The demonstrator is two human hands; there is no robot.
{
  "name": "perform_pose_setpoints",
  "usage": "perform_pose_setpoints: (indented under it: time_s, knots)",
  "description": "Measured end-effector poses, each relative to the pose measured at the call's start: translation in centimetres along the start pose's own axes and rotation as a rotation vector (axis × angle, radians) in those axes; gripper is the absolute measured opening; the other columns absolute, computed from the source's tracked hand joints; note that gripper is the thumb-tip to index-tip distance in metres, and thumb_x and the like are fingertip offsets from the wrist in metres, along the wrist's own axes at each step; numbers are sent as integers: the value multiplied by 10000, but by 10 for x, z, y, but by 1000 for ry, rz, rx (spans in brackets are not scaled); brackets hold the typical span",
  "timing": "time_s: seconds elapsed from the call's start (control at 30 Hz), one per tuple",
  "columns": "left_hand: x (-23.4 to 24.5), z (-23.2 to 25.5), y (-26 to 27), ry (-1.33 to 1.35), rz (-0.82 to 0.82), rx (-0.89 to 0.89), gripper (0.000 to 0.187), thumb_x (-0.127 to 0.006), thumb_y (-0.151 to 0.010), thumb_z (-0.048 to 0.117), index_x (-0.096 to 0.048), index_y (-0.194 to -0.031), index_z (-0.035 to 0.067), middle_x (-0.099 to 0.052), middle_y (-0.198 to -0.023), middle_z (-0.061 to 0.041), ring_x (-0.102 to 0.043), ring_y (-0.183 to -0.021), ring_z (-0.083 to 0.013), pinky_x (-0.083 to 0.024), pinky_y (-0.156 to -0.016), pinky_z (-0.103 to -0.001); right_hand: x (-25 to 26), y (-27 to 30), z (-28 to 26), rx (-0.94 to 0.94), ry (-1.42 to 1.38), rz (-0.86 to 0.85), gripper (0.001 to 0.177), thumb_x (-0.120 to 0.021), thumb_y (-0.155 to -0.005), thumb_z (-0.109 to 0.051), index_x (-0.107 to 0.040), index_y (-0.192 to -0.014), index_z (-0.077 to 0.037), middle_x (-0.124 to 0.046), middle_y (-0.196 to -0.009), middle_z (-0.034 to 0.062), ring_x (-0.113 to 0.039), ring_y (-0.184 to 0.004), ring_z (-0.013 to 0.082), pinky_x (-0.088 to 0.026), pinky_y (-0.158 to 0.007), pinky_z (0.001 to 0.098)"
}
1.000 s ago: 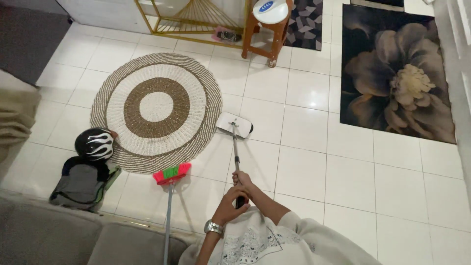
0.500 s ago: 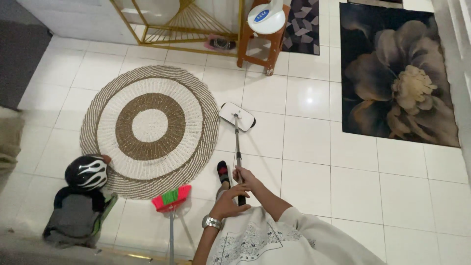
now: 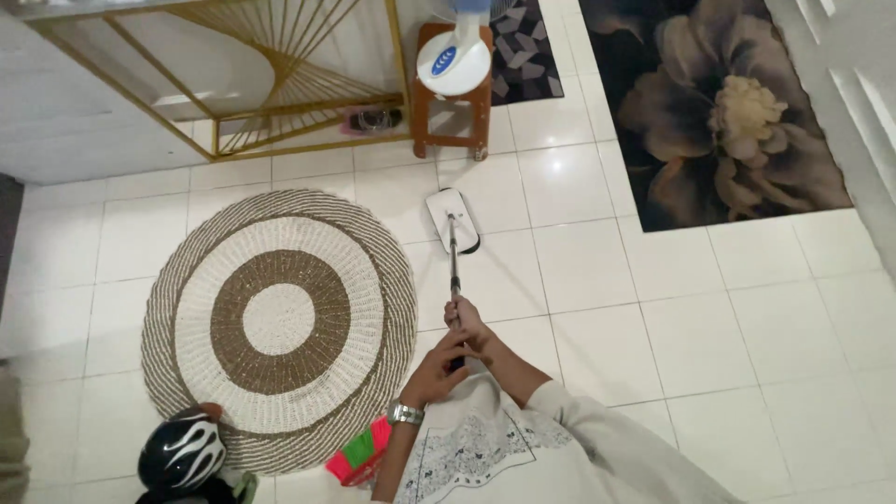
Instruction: Mop the white tiled floor throughout various rooms in a home.
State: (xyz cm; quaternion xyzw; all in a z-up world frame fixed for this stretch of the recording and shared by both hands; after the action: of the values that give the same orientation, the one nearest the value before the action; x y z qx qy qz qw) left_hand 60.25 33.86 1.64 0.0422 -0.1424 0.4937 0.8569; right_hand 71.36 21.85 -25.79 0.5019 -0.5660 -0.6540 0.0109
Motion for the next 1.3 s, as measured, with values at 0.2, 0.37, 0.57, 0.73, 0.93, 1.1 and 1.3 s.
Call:
perform_pose_setpoints:
  time_s: [0.2, 0.37, 0.57, 0.73, 0.93, 1.1, 1.3]
  knots:
    - [37, -15, -21, 126, 60, -31, 175, -764, -877, 107, -737, -1047, 76, -720, -1331, -78, -555, -1404, -312, -411, -1194, -447, -40, -4, -20, 150, 5, 274, 369, -480, -1011, -358, -468, -775, -75, -477, -578, 16, -365, -423, 104, -322, -383, 260]
    - [47, -49, -58, 35, -8, 105, 243, -840, -768, 114, -762, -996, 89, -740, -1255, -44, -578, -1367, -257, -473, -1130, -420, -36, -17, -60, 312, 361, 524, 299, -545, -960, -153, -532, -707, 5, -537, -572, 101, -473, -436, 203, -402, -398, 337]
    - [51, -50, -135, -49, -112, 40, 303, -913, -693, 175, -761, -942, 92, -746, -1197, -46, -608, -1292, -254, -495, -1078, -421, -50, -15, -134, 301, 649, 739, 259, -591, -928, -118, -646, -744, 56, -654, -622, 165, -618, -481, 248, -502, -450, 382]
    - [48, -55, -202, -80, -177, -58, 303, -940, -683, 227, -763, -894, 101, -737, -1153, -54, -613, -1218, -271, -510, -1028, -421, -42, -32, -191, 314, 725, 697, 276, -603, -925, -124, -659, -750, 82, -664, -619, 177, -643, -477, 263, -523, -450, 385]
    - [44, -46, -267, -128, -298, -36, 336, -936, -652, 270, -754, -891, 118, -726, -1128, -33, -614, -1165, -262, -529, -973, -407, -36, -48, -243, 331, 614, 527, 289, -605, -970, -142, -622, -793, 86, -633, -653, 147, -604, -520, 237, -513, -472, 377]
    - [47, -54, -313, -125, -332, -260, 292, -901, -759, 242, -749, -980, 126, -749, -1145, -23, -629, -1247, -281, -511, -1047, -428, -27, -84, -274, 290, 124, 352, 207, -562, -1015, -153, -513, -880, -4, -510, -665, 47, -428, -493, 137, -373, -429, 283]
    - [61, -63, -385, 28, -505, -157, 327, -856, -826, 224, -667, -1064, 104, -722, -1190, -72, -599, -1359, -300, -495, -1081, -423, -36, -111, -330, 296, -148, 105, 235, -575, -1022, -244, -567, -917, -34, -488, -650, -6, -391, -472, 79, -360, -414, 220]
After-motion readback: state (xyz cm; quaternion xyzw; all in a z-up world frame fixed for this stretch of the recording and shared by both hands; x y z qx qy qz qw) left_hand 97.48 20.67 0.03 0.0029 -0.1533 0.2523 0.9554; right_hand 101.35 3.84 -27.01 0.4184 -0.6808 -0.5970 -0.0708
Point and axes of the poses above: each hand's wrist, its own y-axis away from the middle knuckle, its own x-axis out of the back of the hand, z = x × y, the point moved 2 cm from there along -y, towards the middle knuckle
